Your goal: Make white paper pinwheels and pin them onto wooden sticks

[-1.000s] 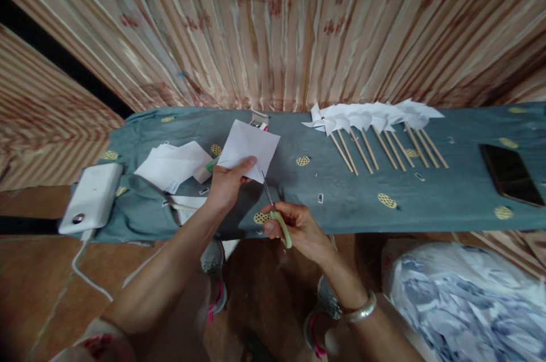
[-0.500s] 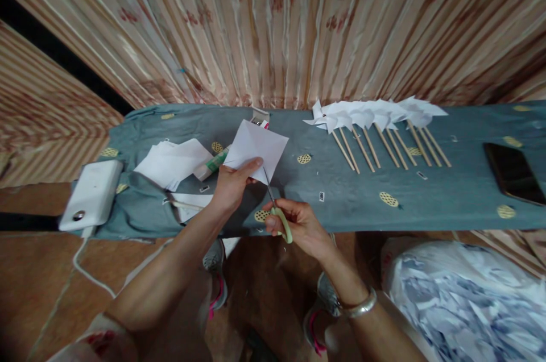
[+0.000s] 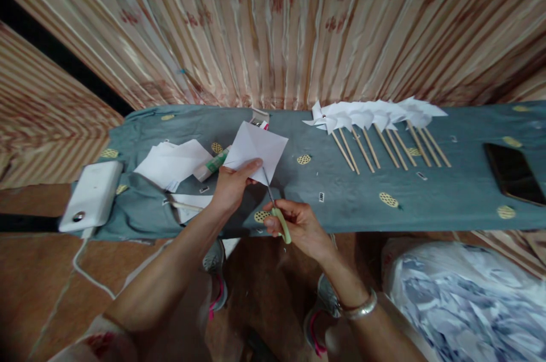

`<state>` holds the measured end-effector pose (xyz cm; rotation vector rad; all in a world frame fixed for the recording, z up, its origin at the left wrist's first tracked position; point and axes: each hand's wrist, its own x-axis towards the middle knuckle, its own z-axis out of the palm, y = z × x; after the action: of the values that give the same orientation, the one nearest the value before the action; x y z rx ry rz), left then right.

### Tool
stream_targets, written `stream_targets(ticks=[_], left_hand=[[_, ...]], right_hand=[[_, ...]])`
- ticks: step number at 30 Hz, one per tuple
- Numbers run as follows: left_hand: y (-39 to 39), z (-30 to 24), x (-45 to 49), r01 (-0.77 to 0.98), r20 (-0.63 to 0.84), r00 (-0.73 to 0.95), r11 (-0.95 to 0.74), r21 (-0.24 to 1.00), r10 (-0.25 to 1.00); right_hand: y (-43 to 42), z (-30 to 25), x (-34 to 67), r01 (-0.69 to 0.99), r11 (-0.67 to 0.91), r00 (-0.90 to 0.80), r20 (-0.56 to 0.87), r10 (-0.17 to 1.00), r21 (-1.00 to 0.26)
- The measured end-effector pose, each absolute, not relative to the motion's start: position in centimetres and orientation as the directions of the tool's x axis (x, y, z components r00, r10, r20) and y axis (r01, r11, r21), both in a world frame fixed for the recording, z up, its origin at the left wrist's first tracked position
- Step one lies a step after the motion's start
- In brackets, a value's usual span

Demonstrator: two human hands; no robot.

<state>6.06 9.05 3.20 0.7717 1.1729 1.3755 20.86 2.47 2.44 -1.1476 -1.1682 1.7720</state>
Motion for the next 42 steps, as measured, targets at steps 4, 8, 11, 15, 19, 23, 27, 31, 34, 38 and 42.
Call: stream_targets(ticks=[4,8,11,15,19,23,27,31,34,38,42], left_hand=[[9.03,3.24,6.08,-0.329,-0.168,-0.167,0.106,0.938,0.971],[9.08,3.17,6.04,-0.336,-0.168,-0.165,0.105,0.936,0.972],[9.11,3.20,6.00,-0.338,-0.169,-0.164,0.105,0.935,0.972],[9.13,3.28,6.01,-0.337,-0.177,-0.166,0.113,0.935,0.970],[9.17,3.15,5.98,-0.342,-0.178,-0.162,0.114,0.933,0.971],[9.24,2.91,5.86,-0.359,-0.204,-0.143,0.142,0.923,0.969],[9.20,2.75,5.80,-0.319,-0.231,-0.145,0.175,0.931,0.962],[9.05,2.63,5.82,-0.253,-0.208,-0.114,0.174,0.952,0.971],[8.96,2.62,5.87,-0.257,-0.201,-0.095,0.171,0.951,0.975],[8.94,2.65,5.90,-0.254,-0.216,-0.102,0.185,0.949,0.971],[8.97,2.62,5.87,-0.246,-0.218,-0.105,0.187,0.951,0.970]], right_hand=[[2.45,2.46,20.79,-0.083,-0.334,-0.337,-0.289,0.896,-0.939],[2.39,2.48,20.75,-0.088,-0.340,-0.314,-0.298,0.901,-0.936],[2.39,2.47,20.76,-0.083,-0.346,-0.319,-0.304,0.898,-0.935],[2.41,2.40,20.78,-0.087,-0.348,-0.332,-0.302,0.894,-0.933],[2.41,2.40,20.80,-0.091,-0.382,-0.322,-0.336,0.885,-0.920],[2.41,2.45,20.87,-0.083,-0.383,-0.314,-0.340,0.886,-0.920],[2.44,2.35,20.98,-0.068,-0.387,-0.310,-0.349,0.884,-0.920],[2.49,2.11,21.10,-0.074,-0.377,-0.300,-0.340,0.891,-0.923],[2.53,1.98,21.17,-0.062,-0.360,-0.304,-0.326,0.895,-0.931],[2.53,1.86,21.19,-0.075,-0.367,-0.300,-0.330,0.895,-0.927],[2.47,1.71,21.15,-0.095,-0.390,-0.288,-0.349,0.891,-0.916]])
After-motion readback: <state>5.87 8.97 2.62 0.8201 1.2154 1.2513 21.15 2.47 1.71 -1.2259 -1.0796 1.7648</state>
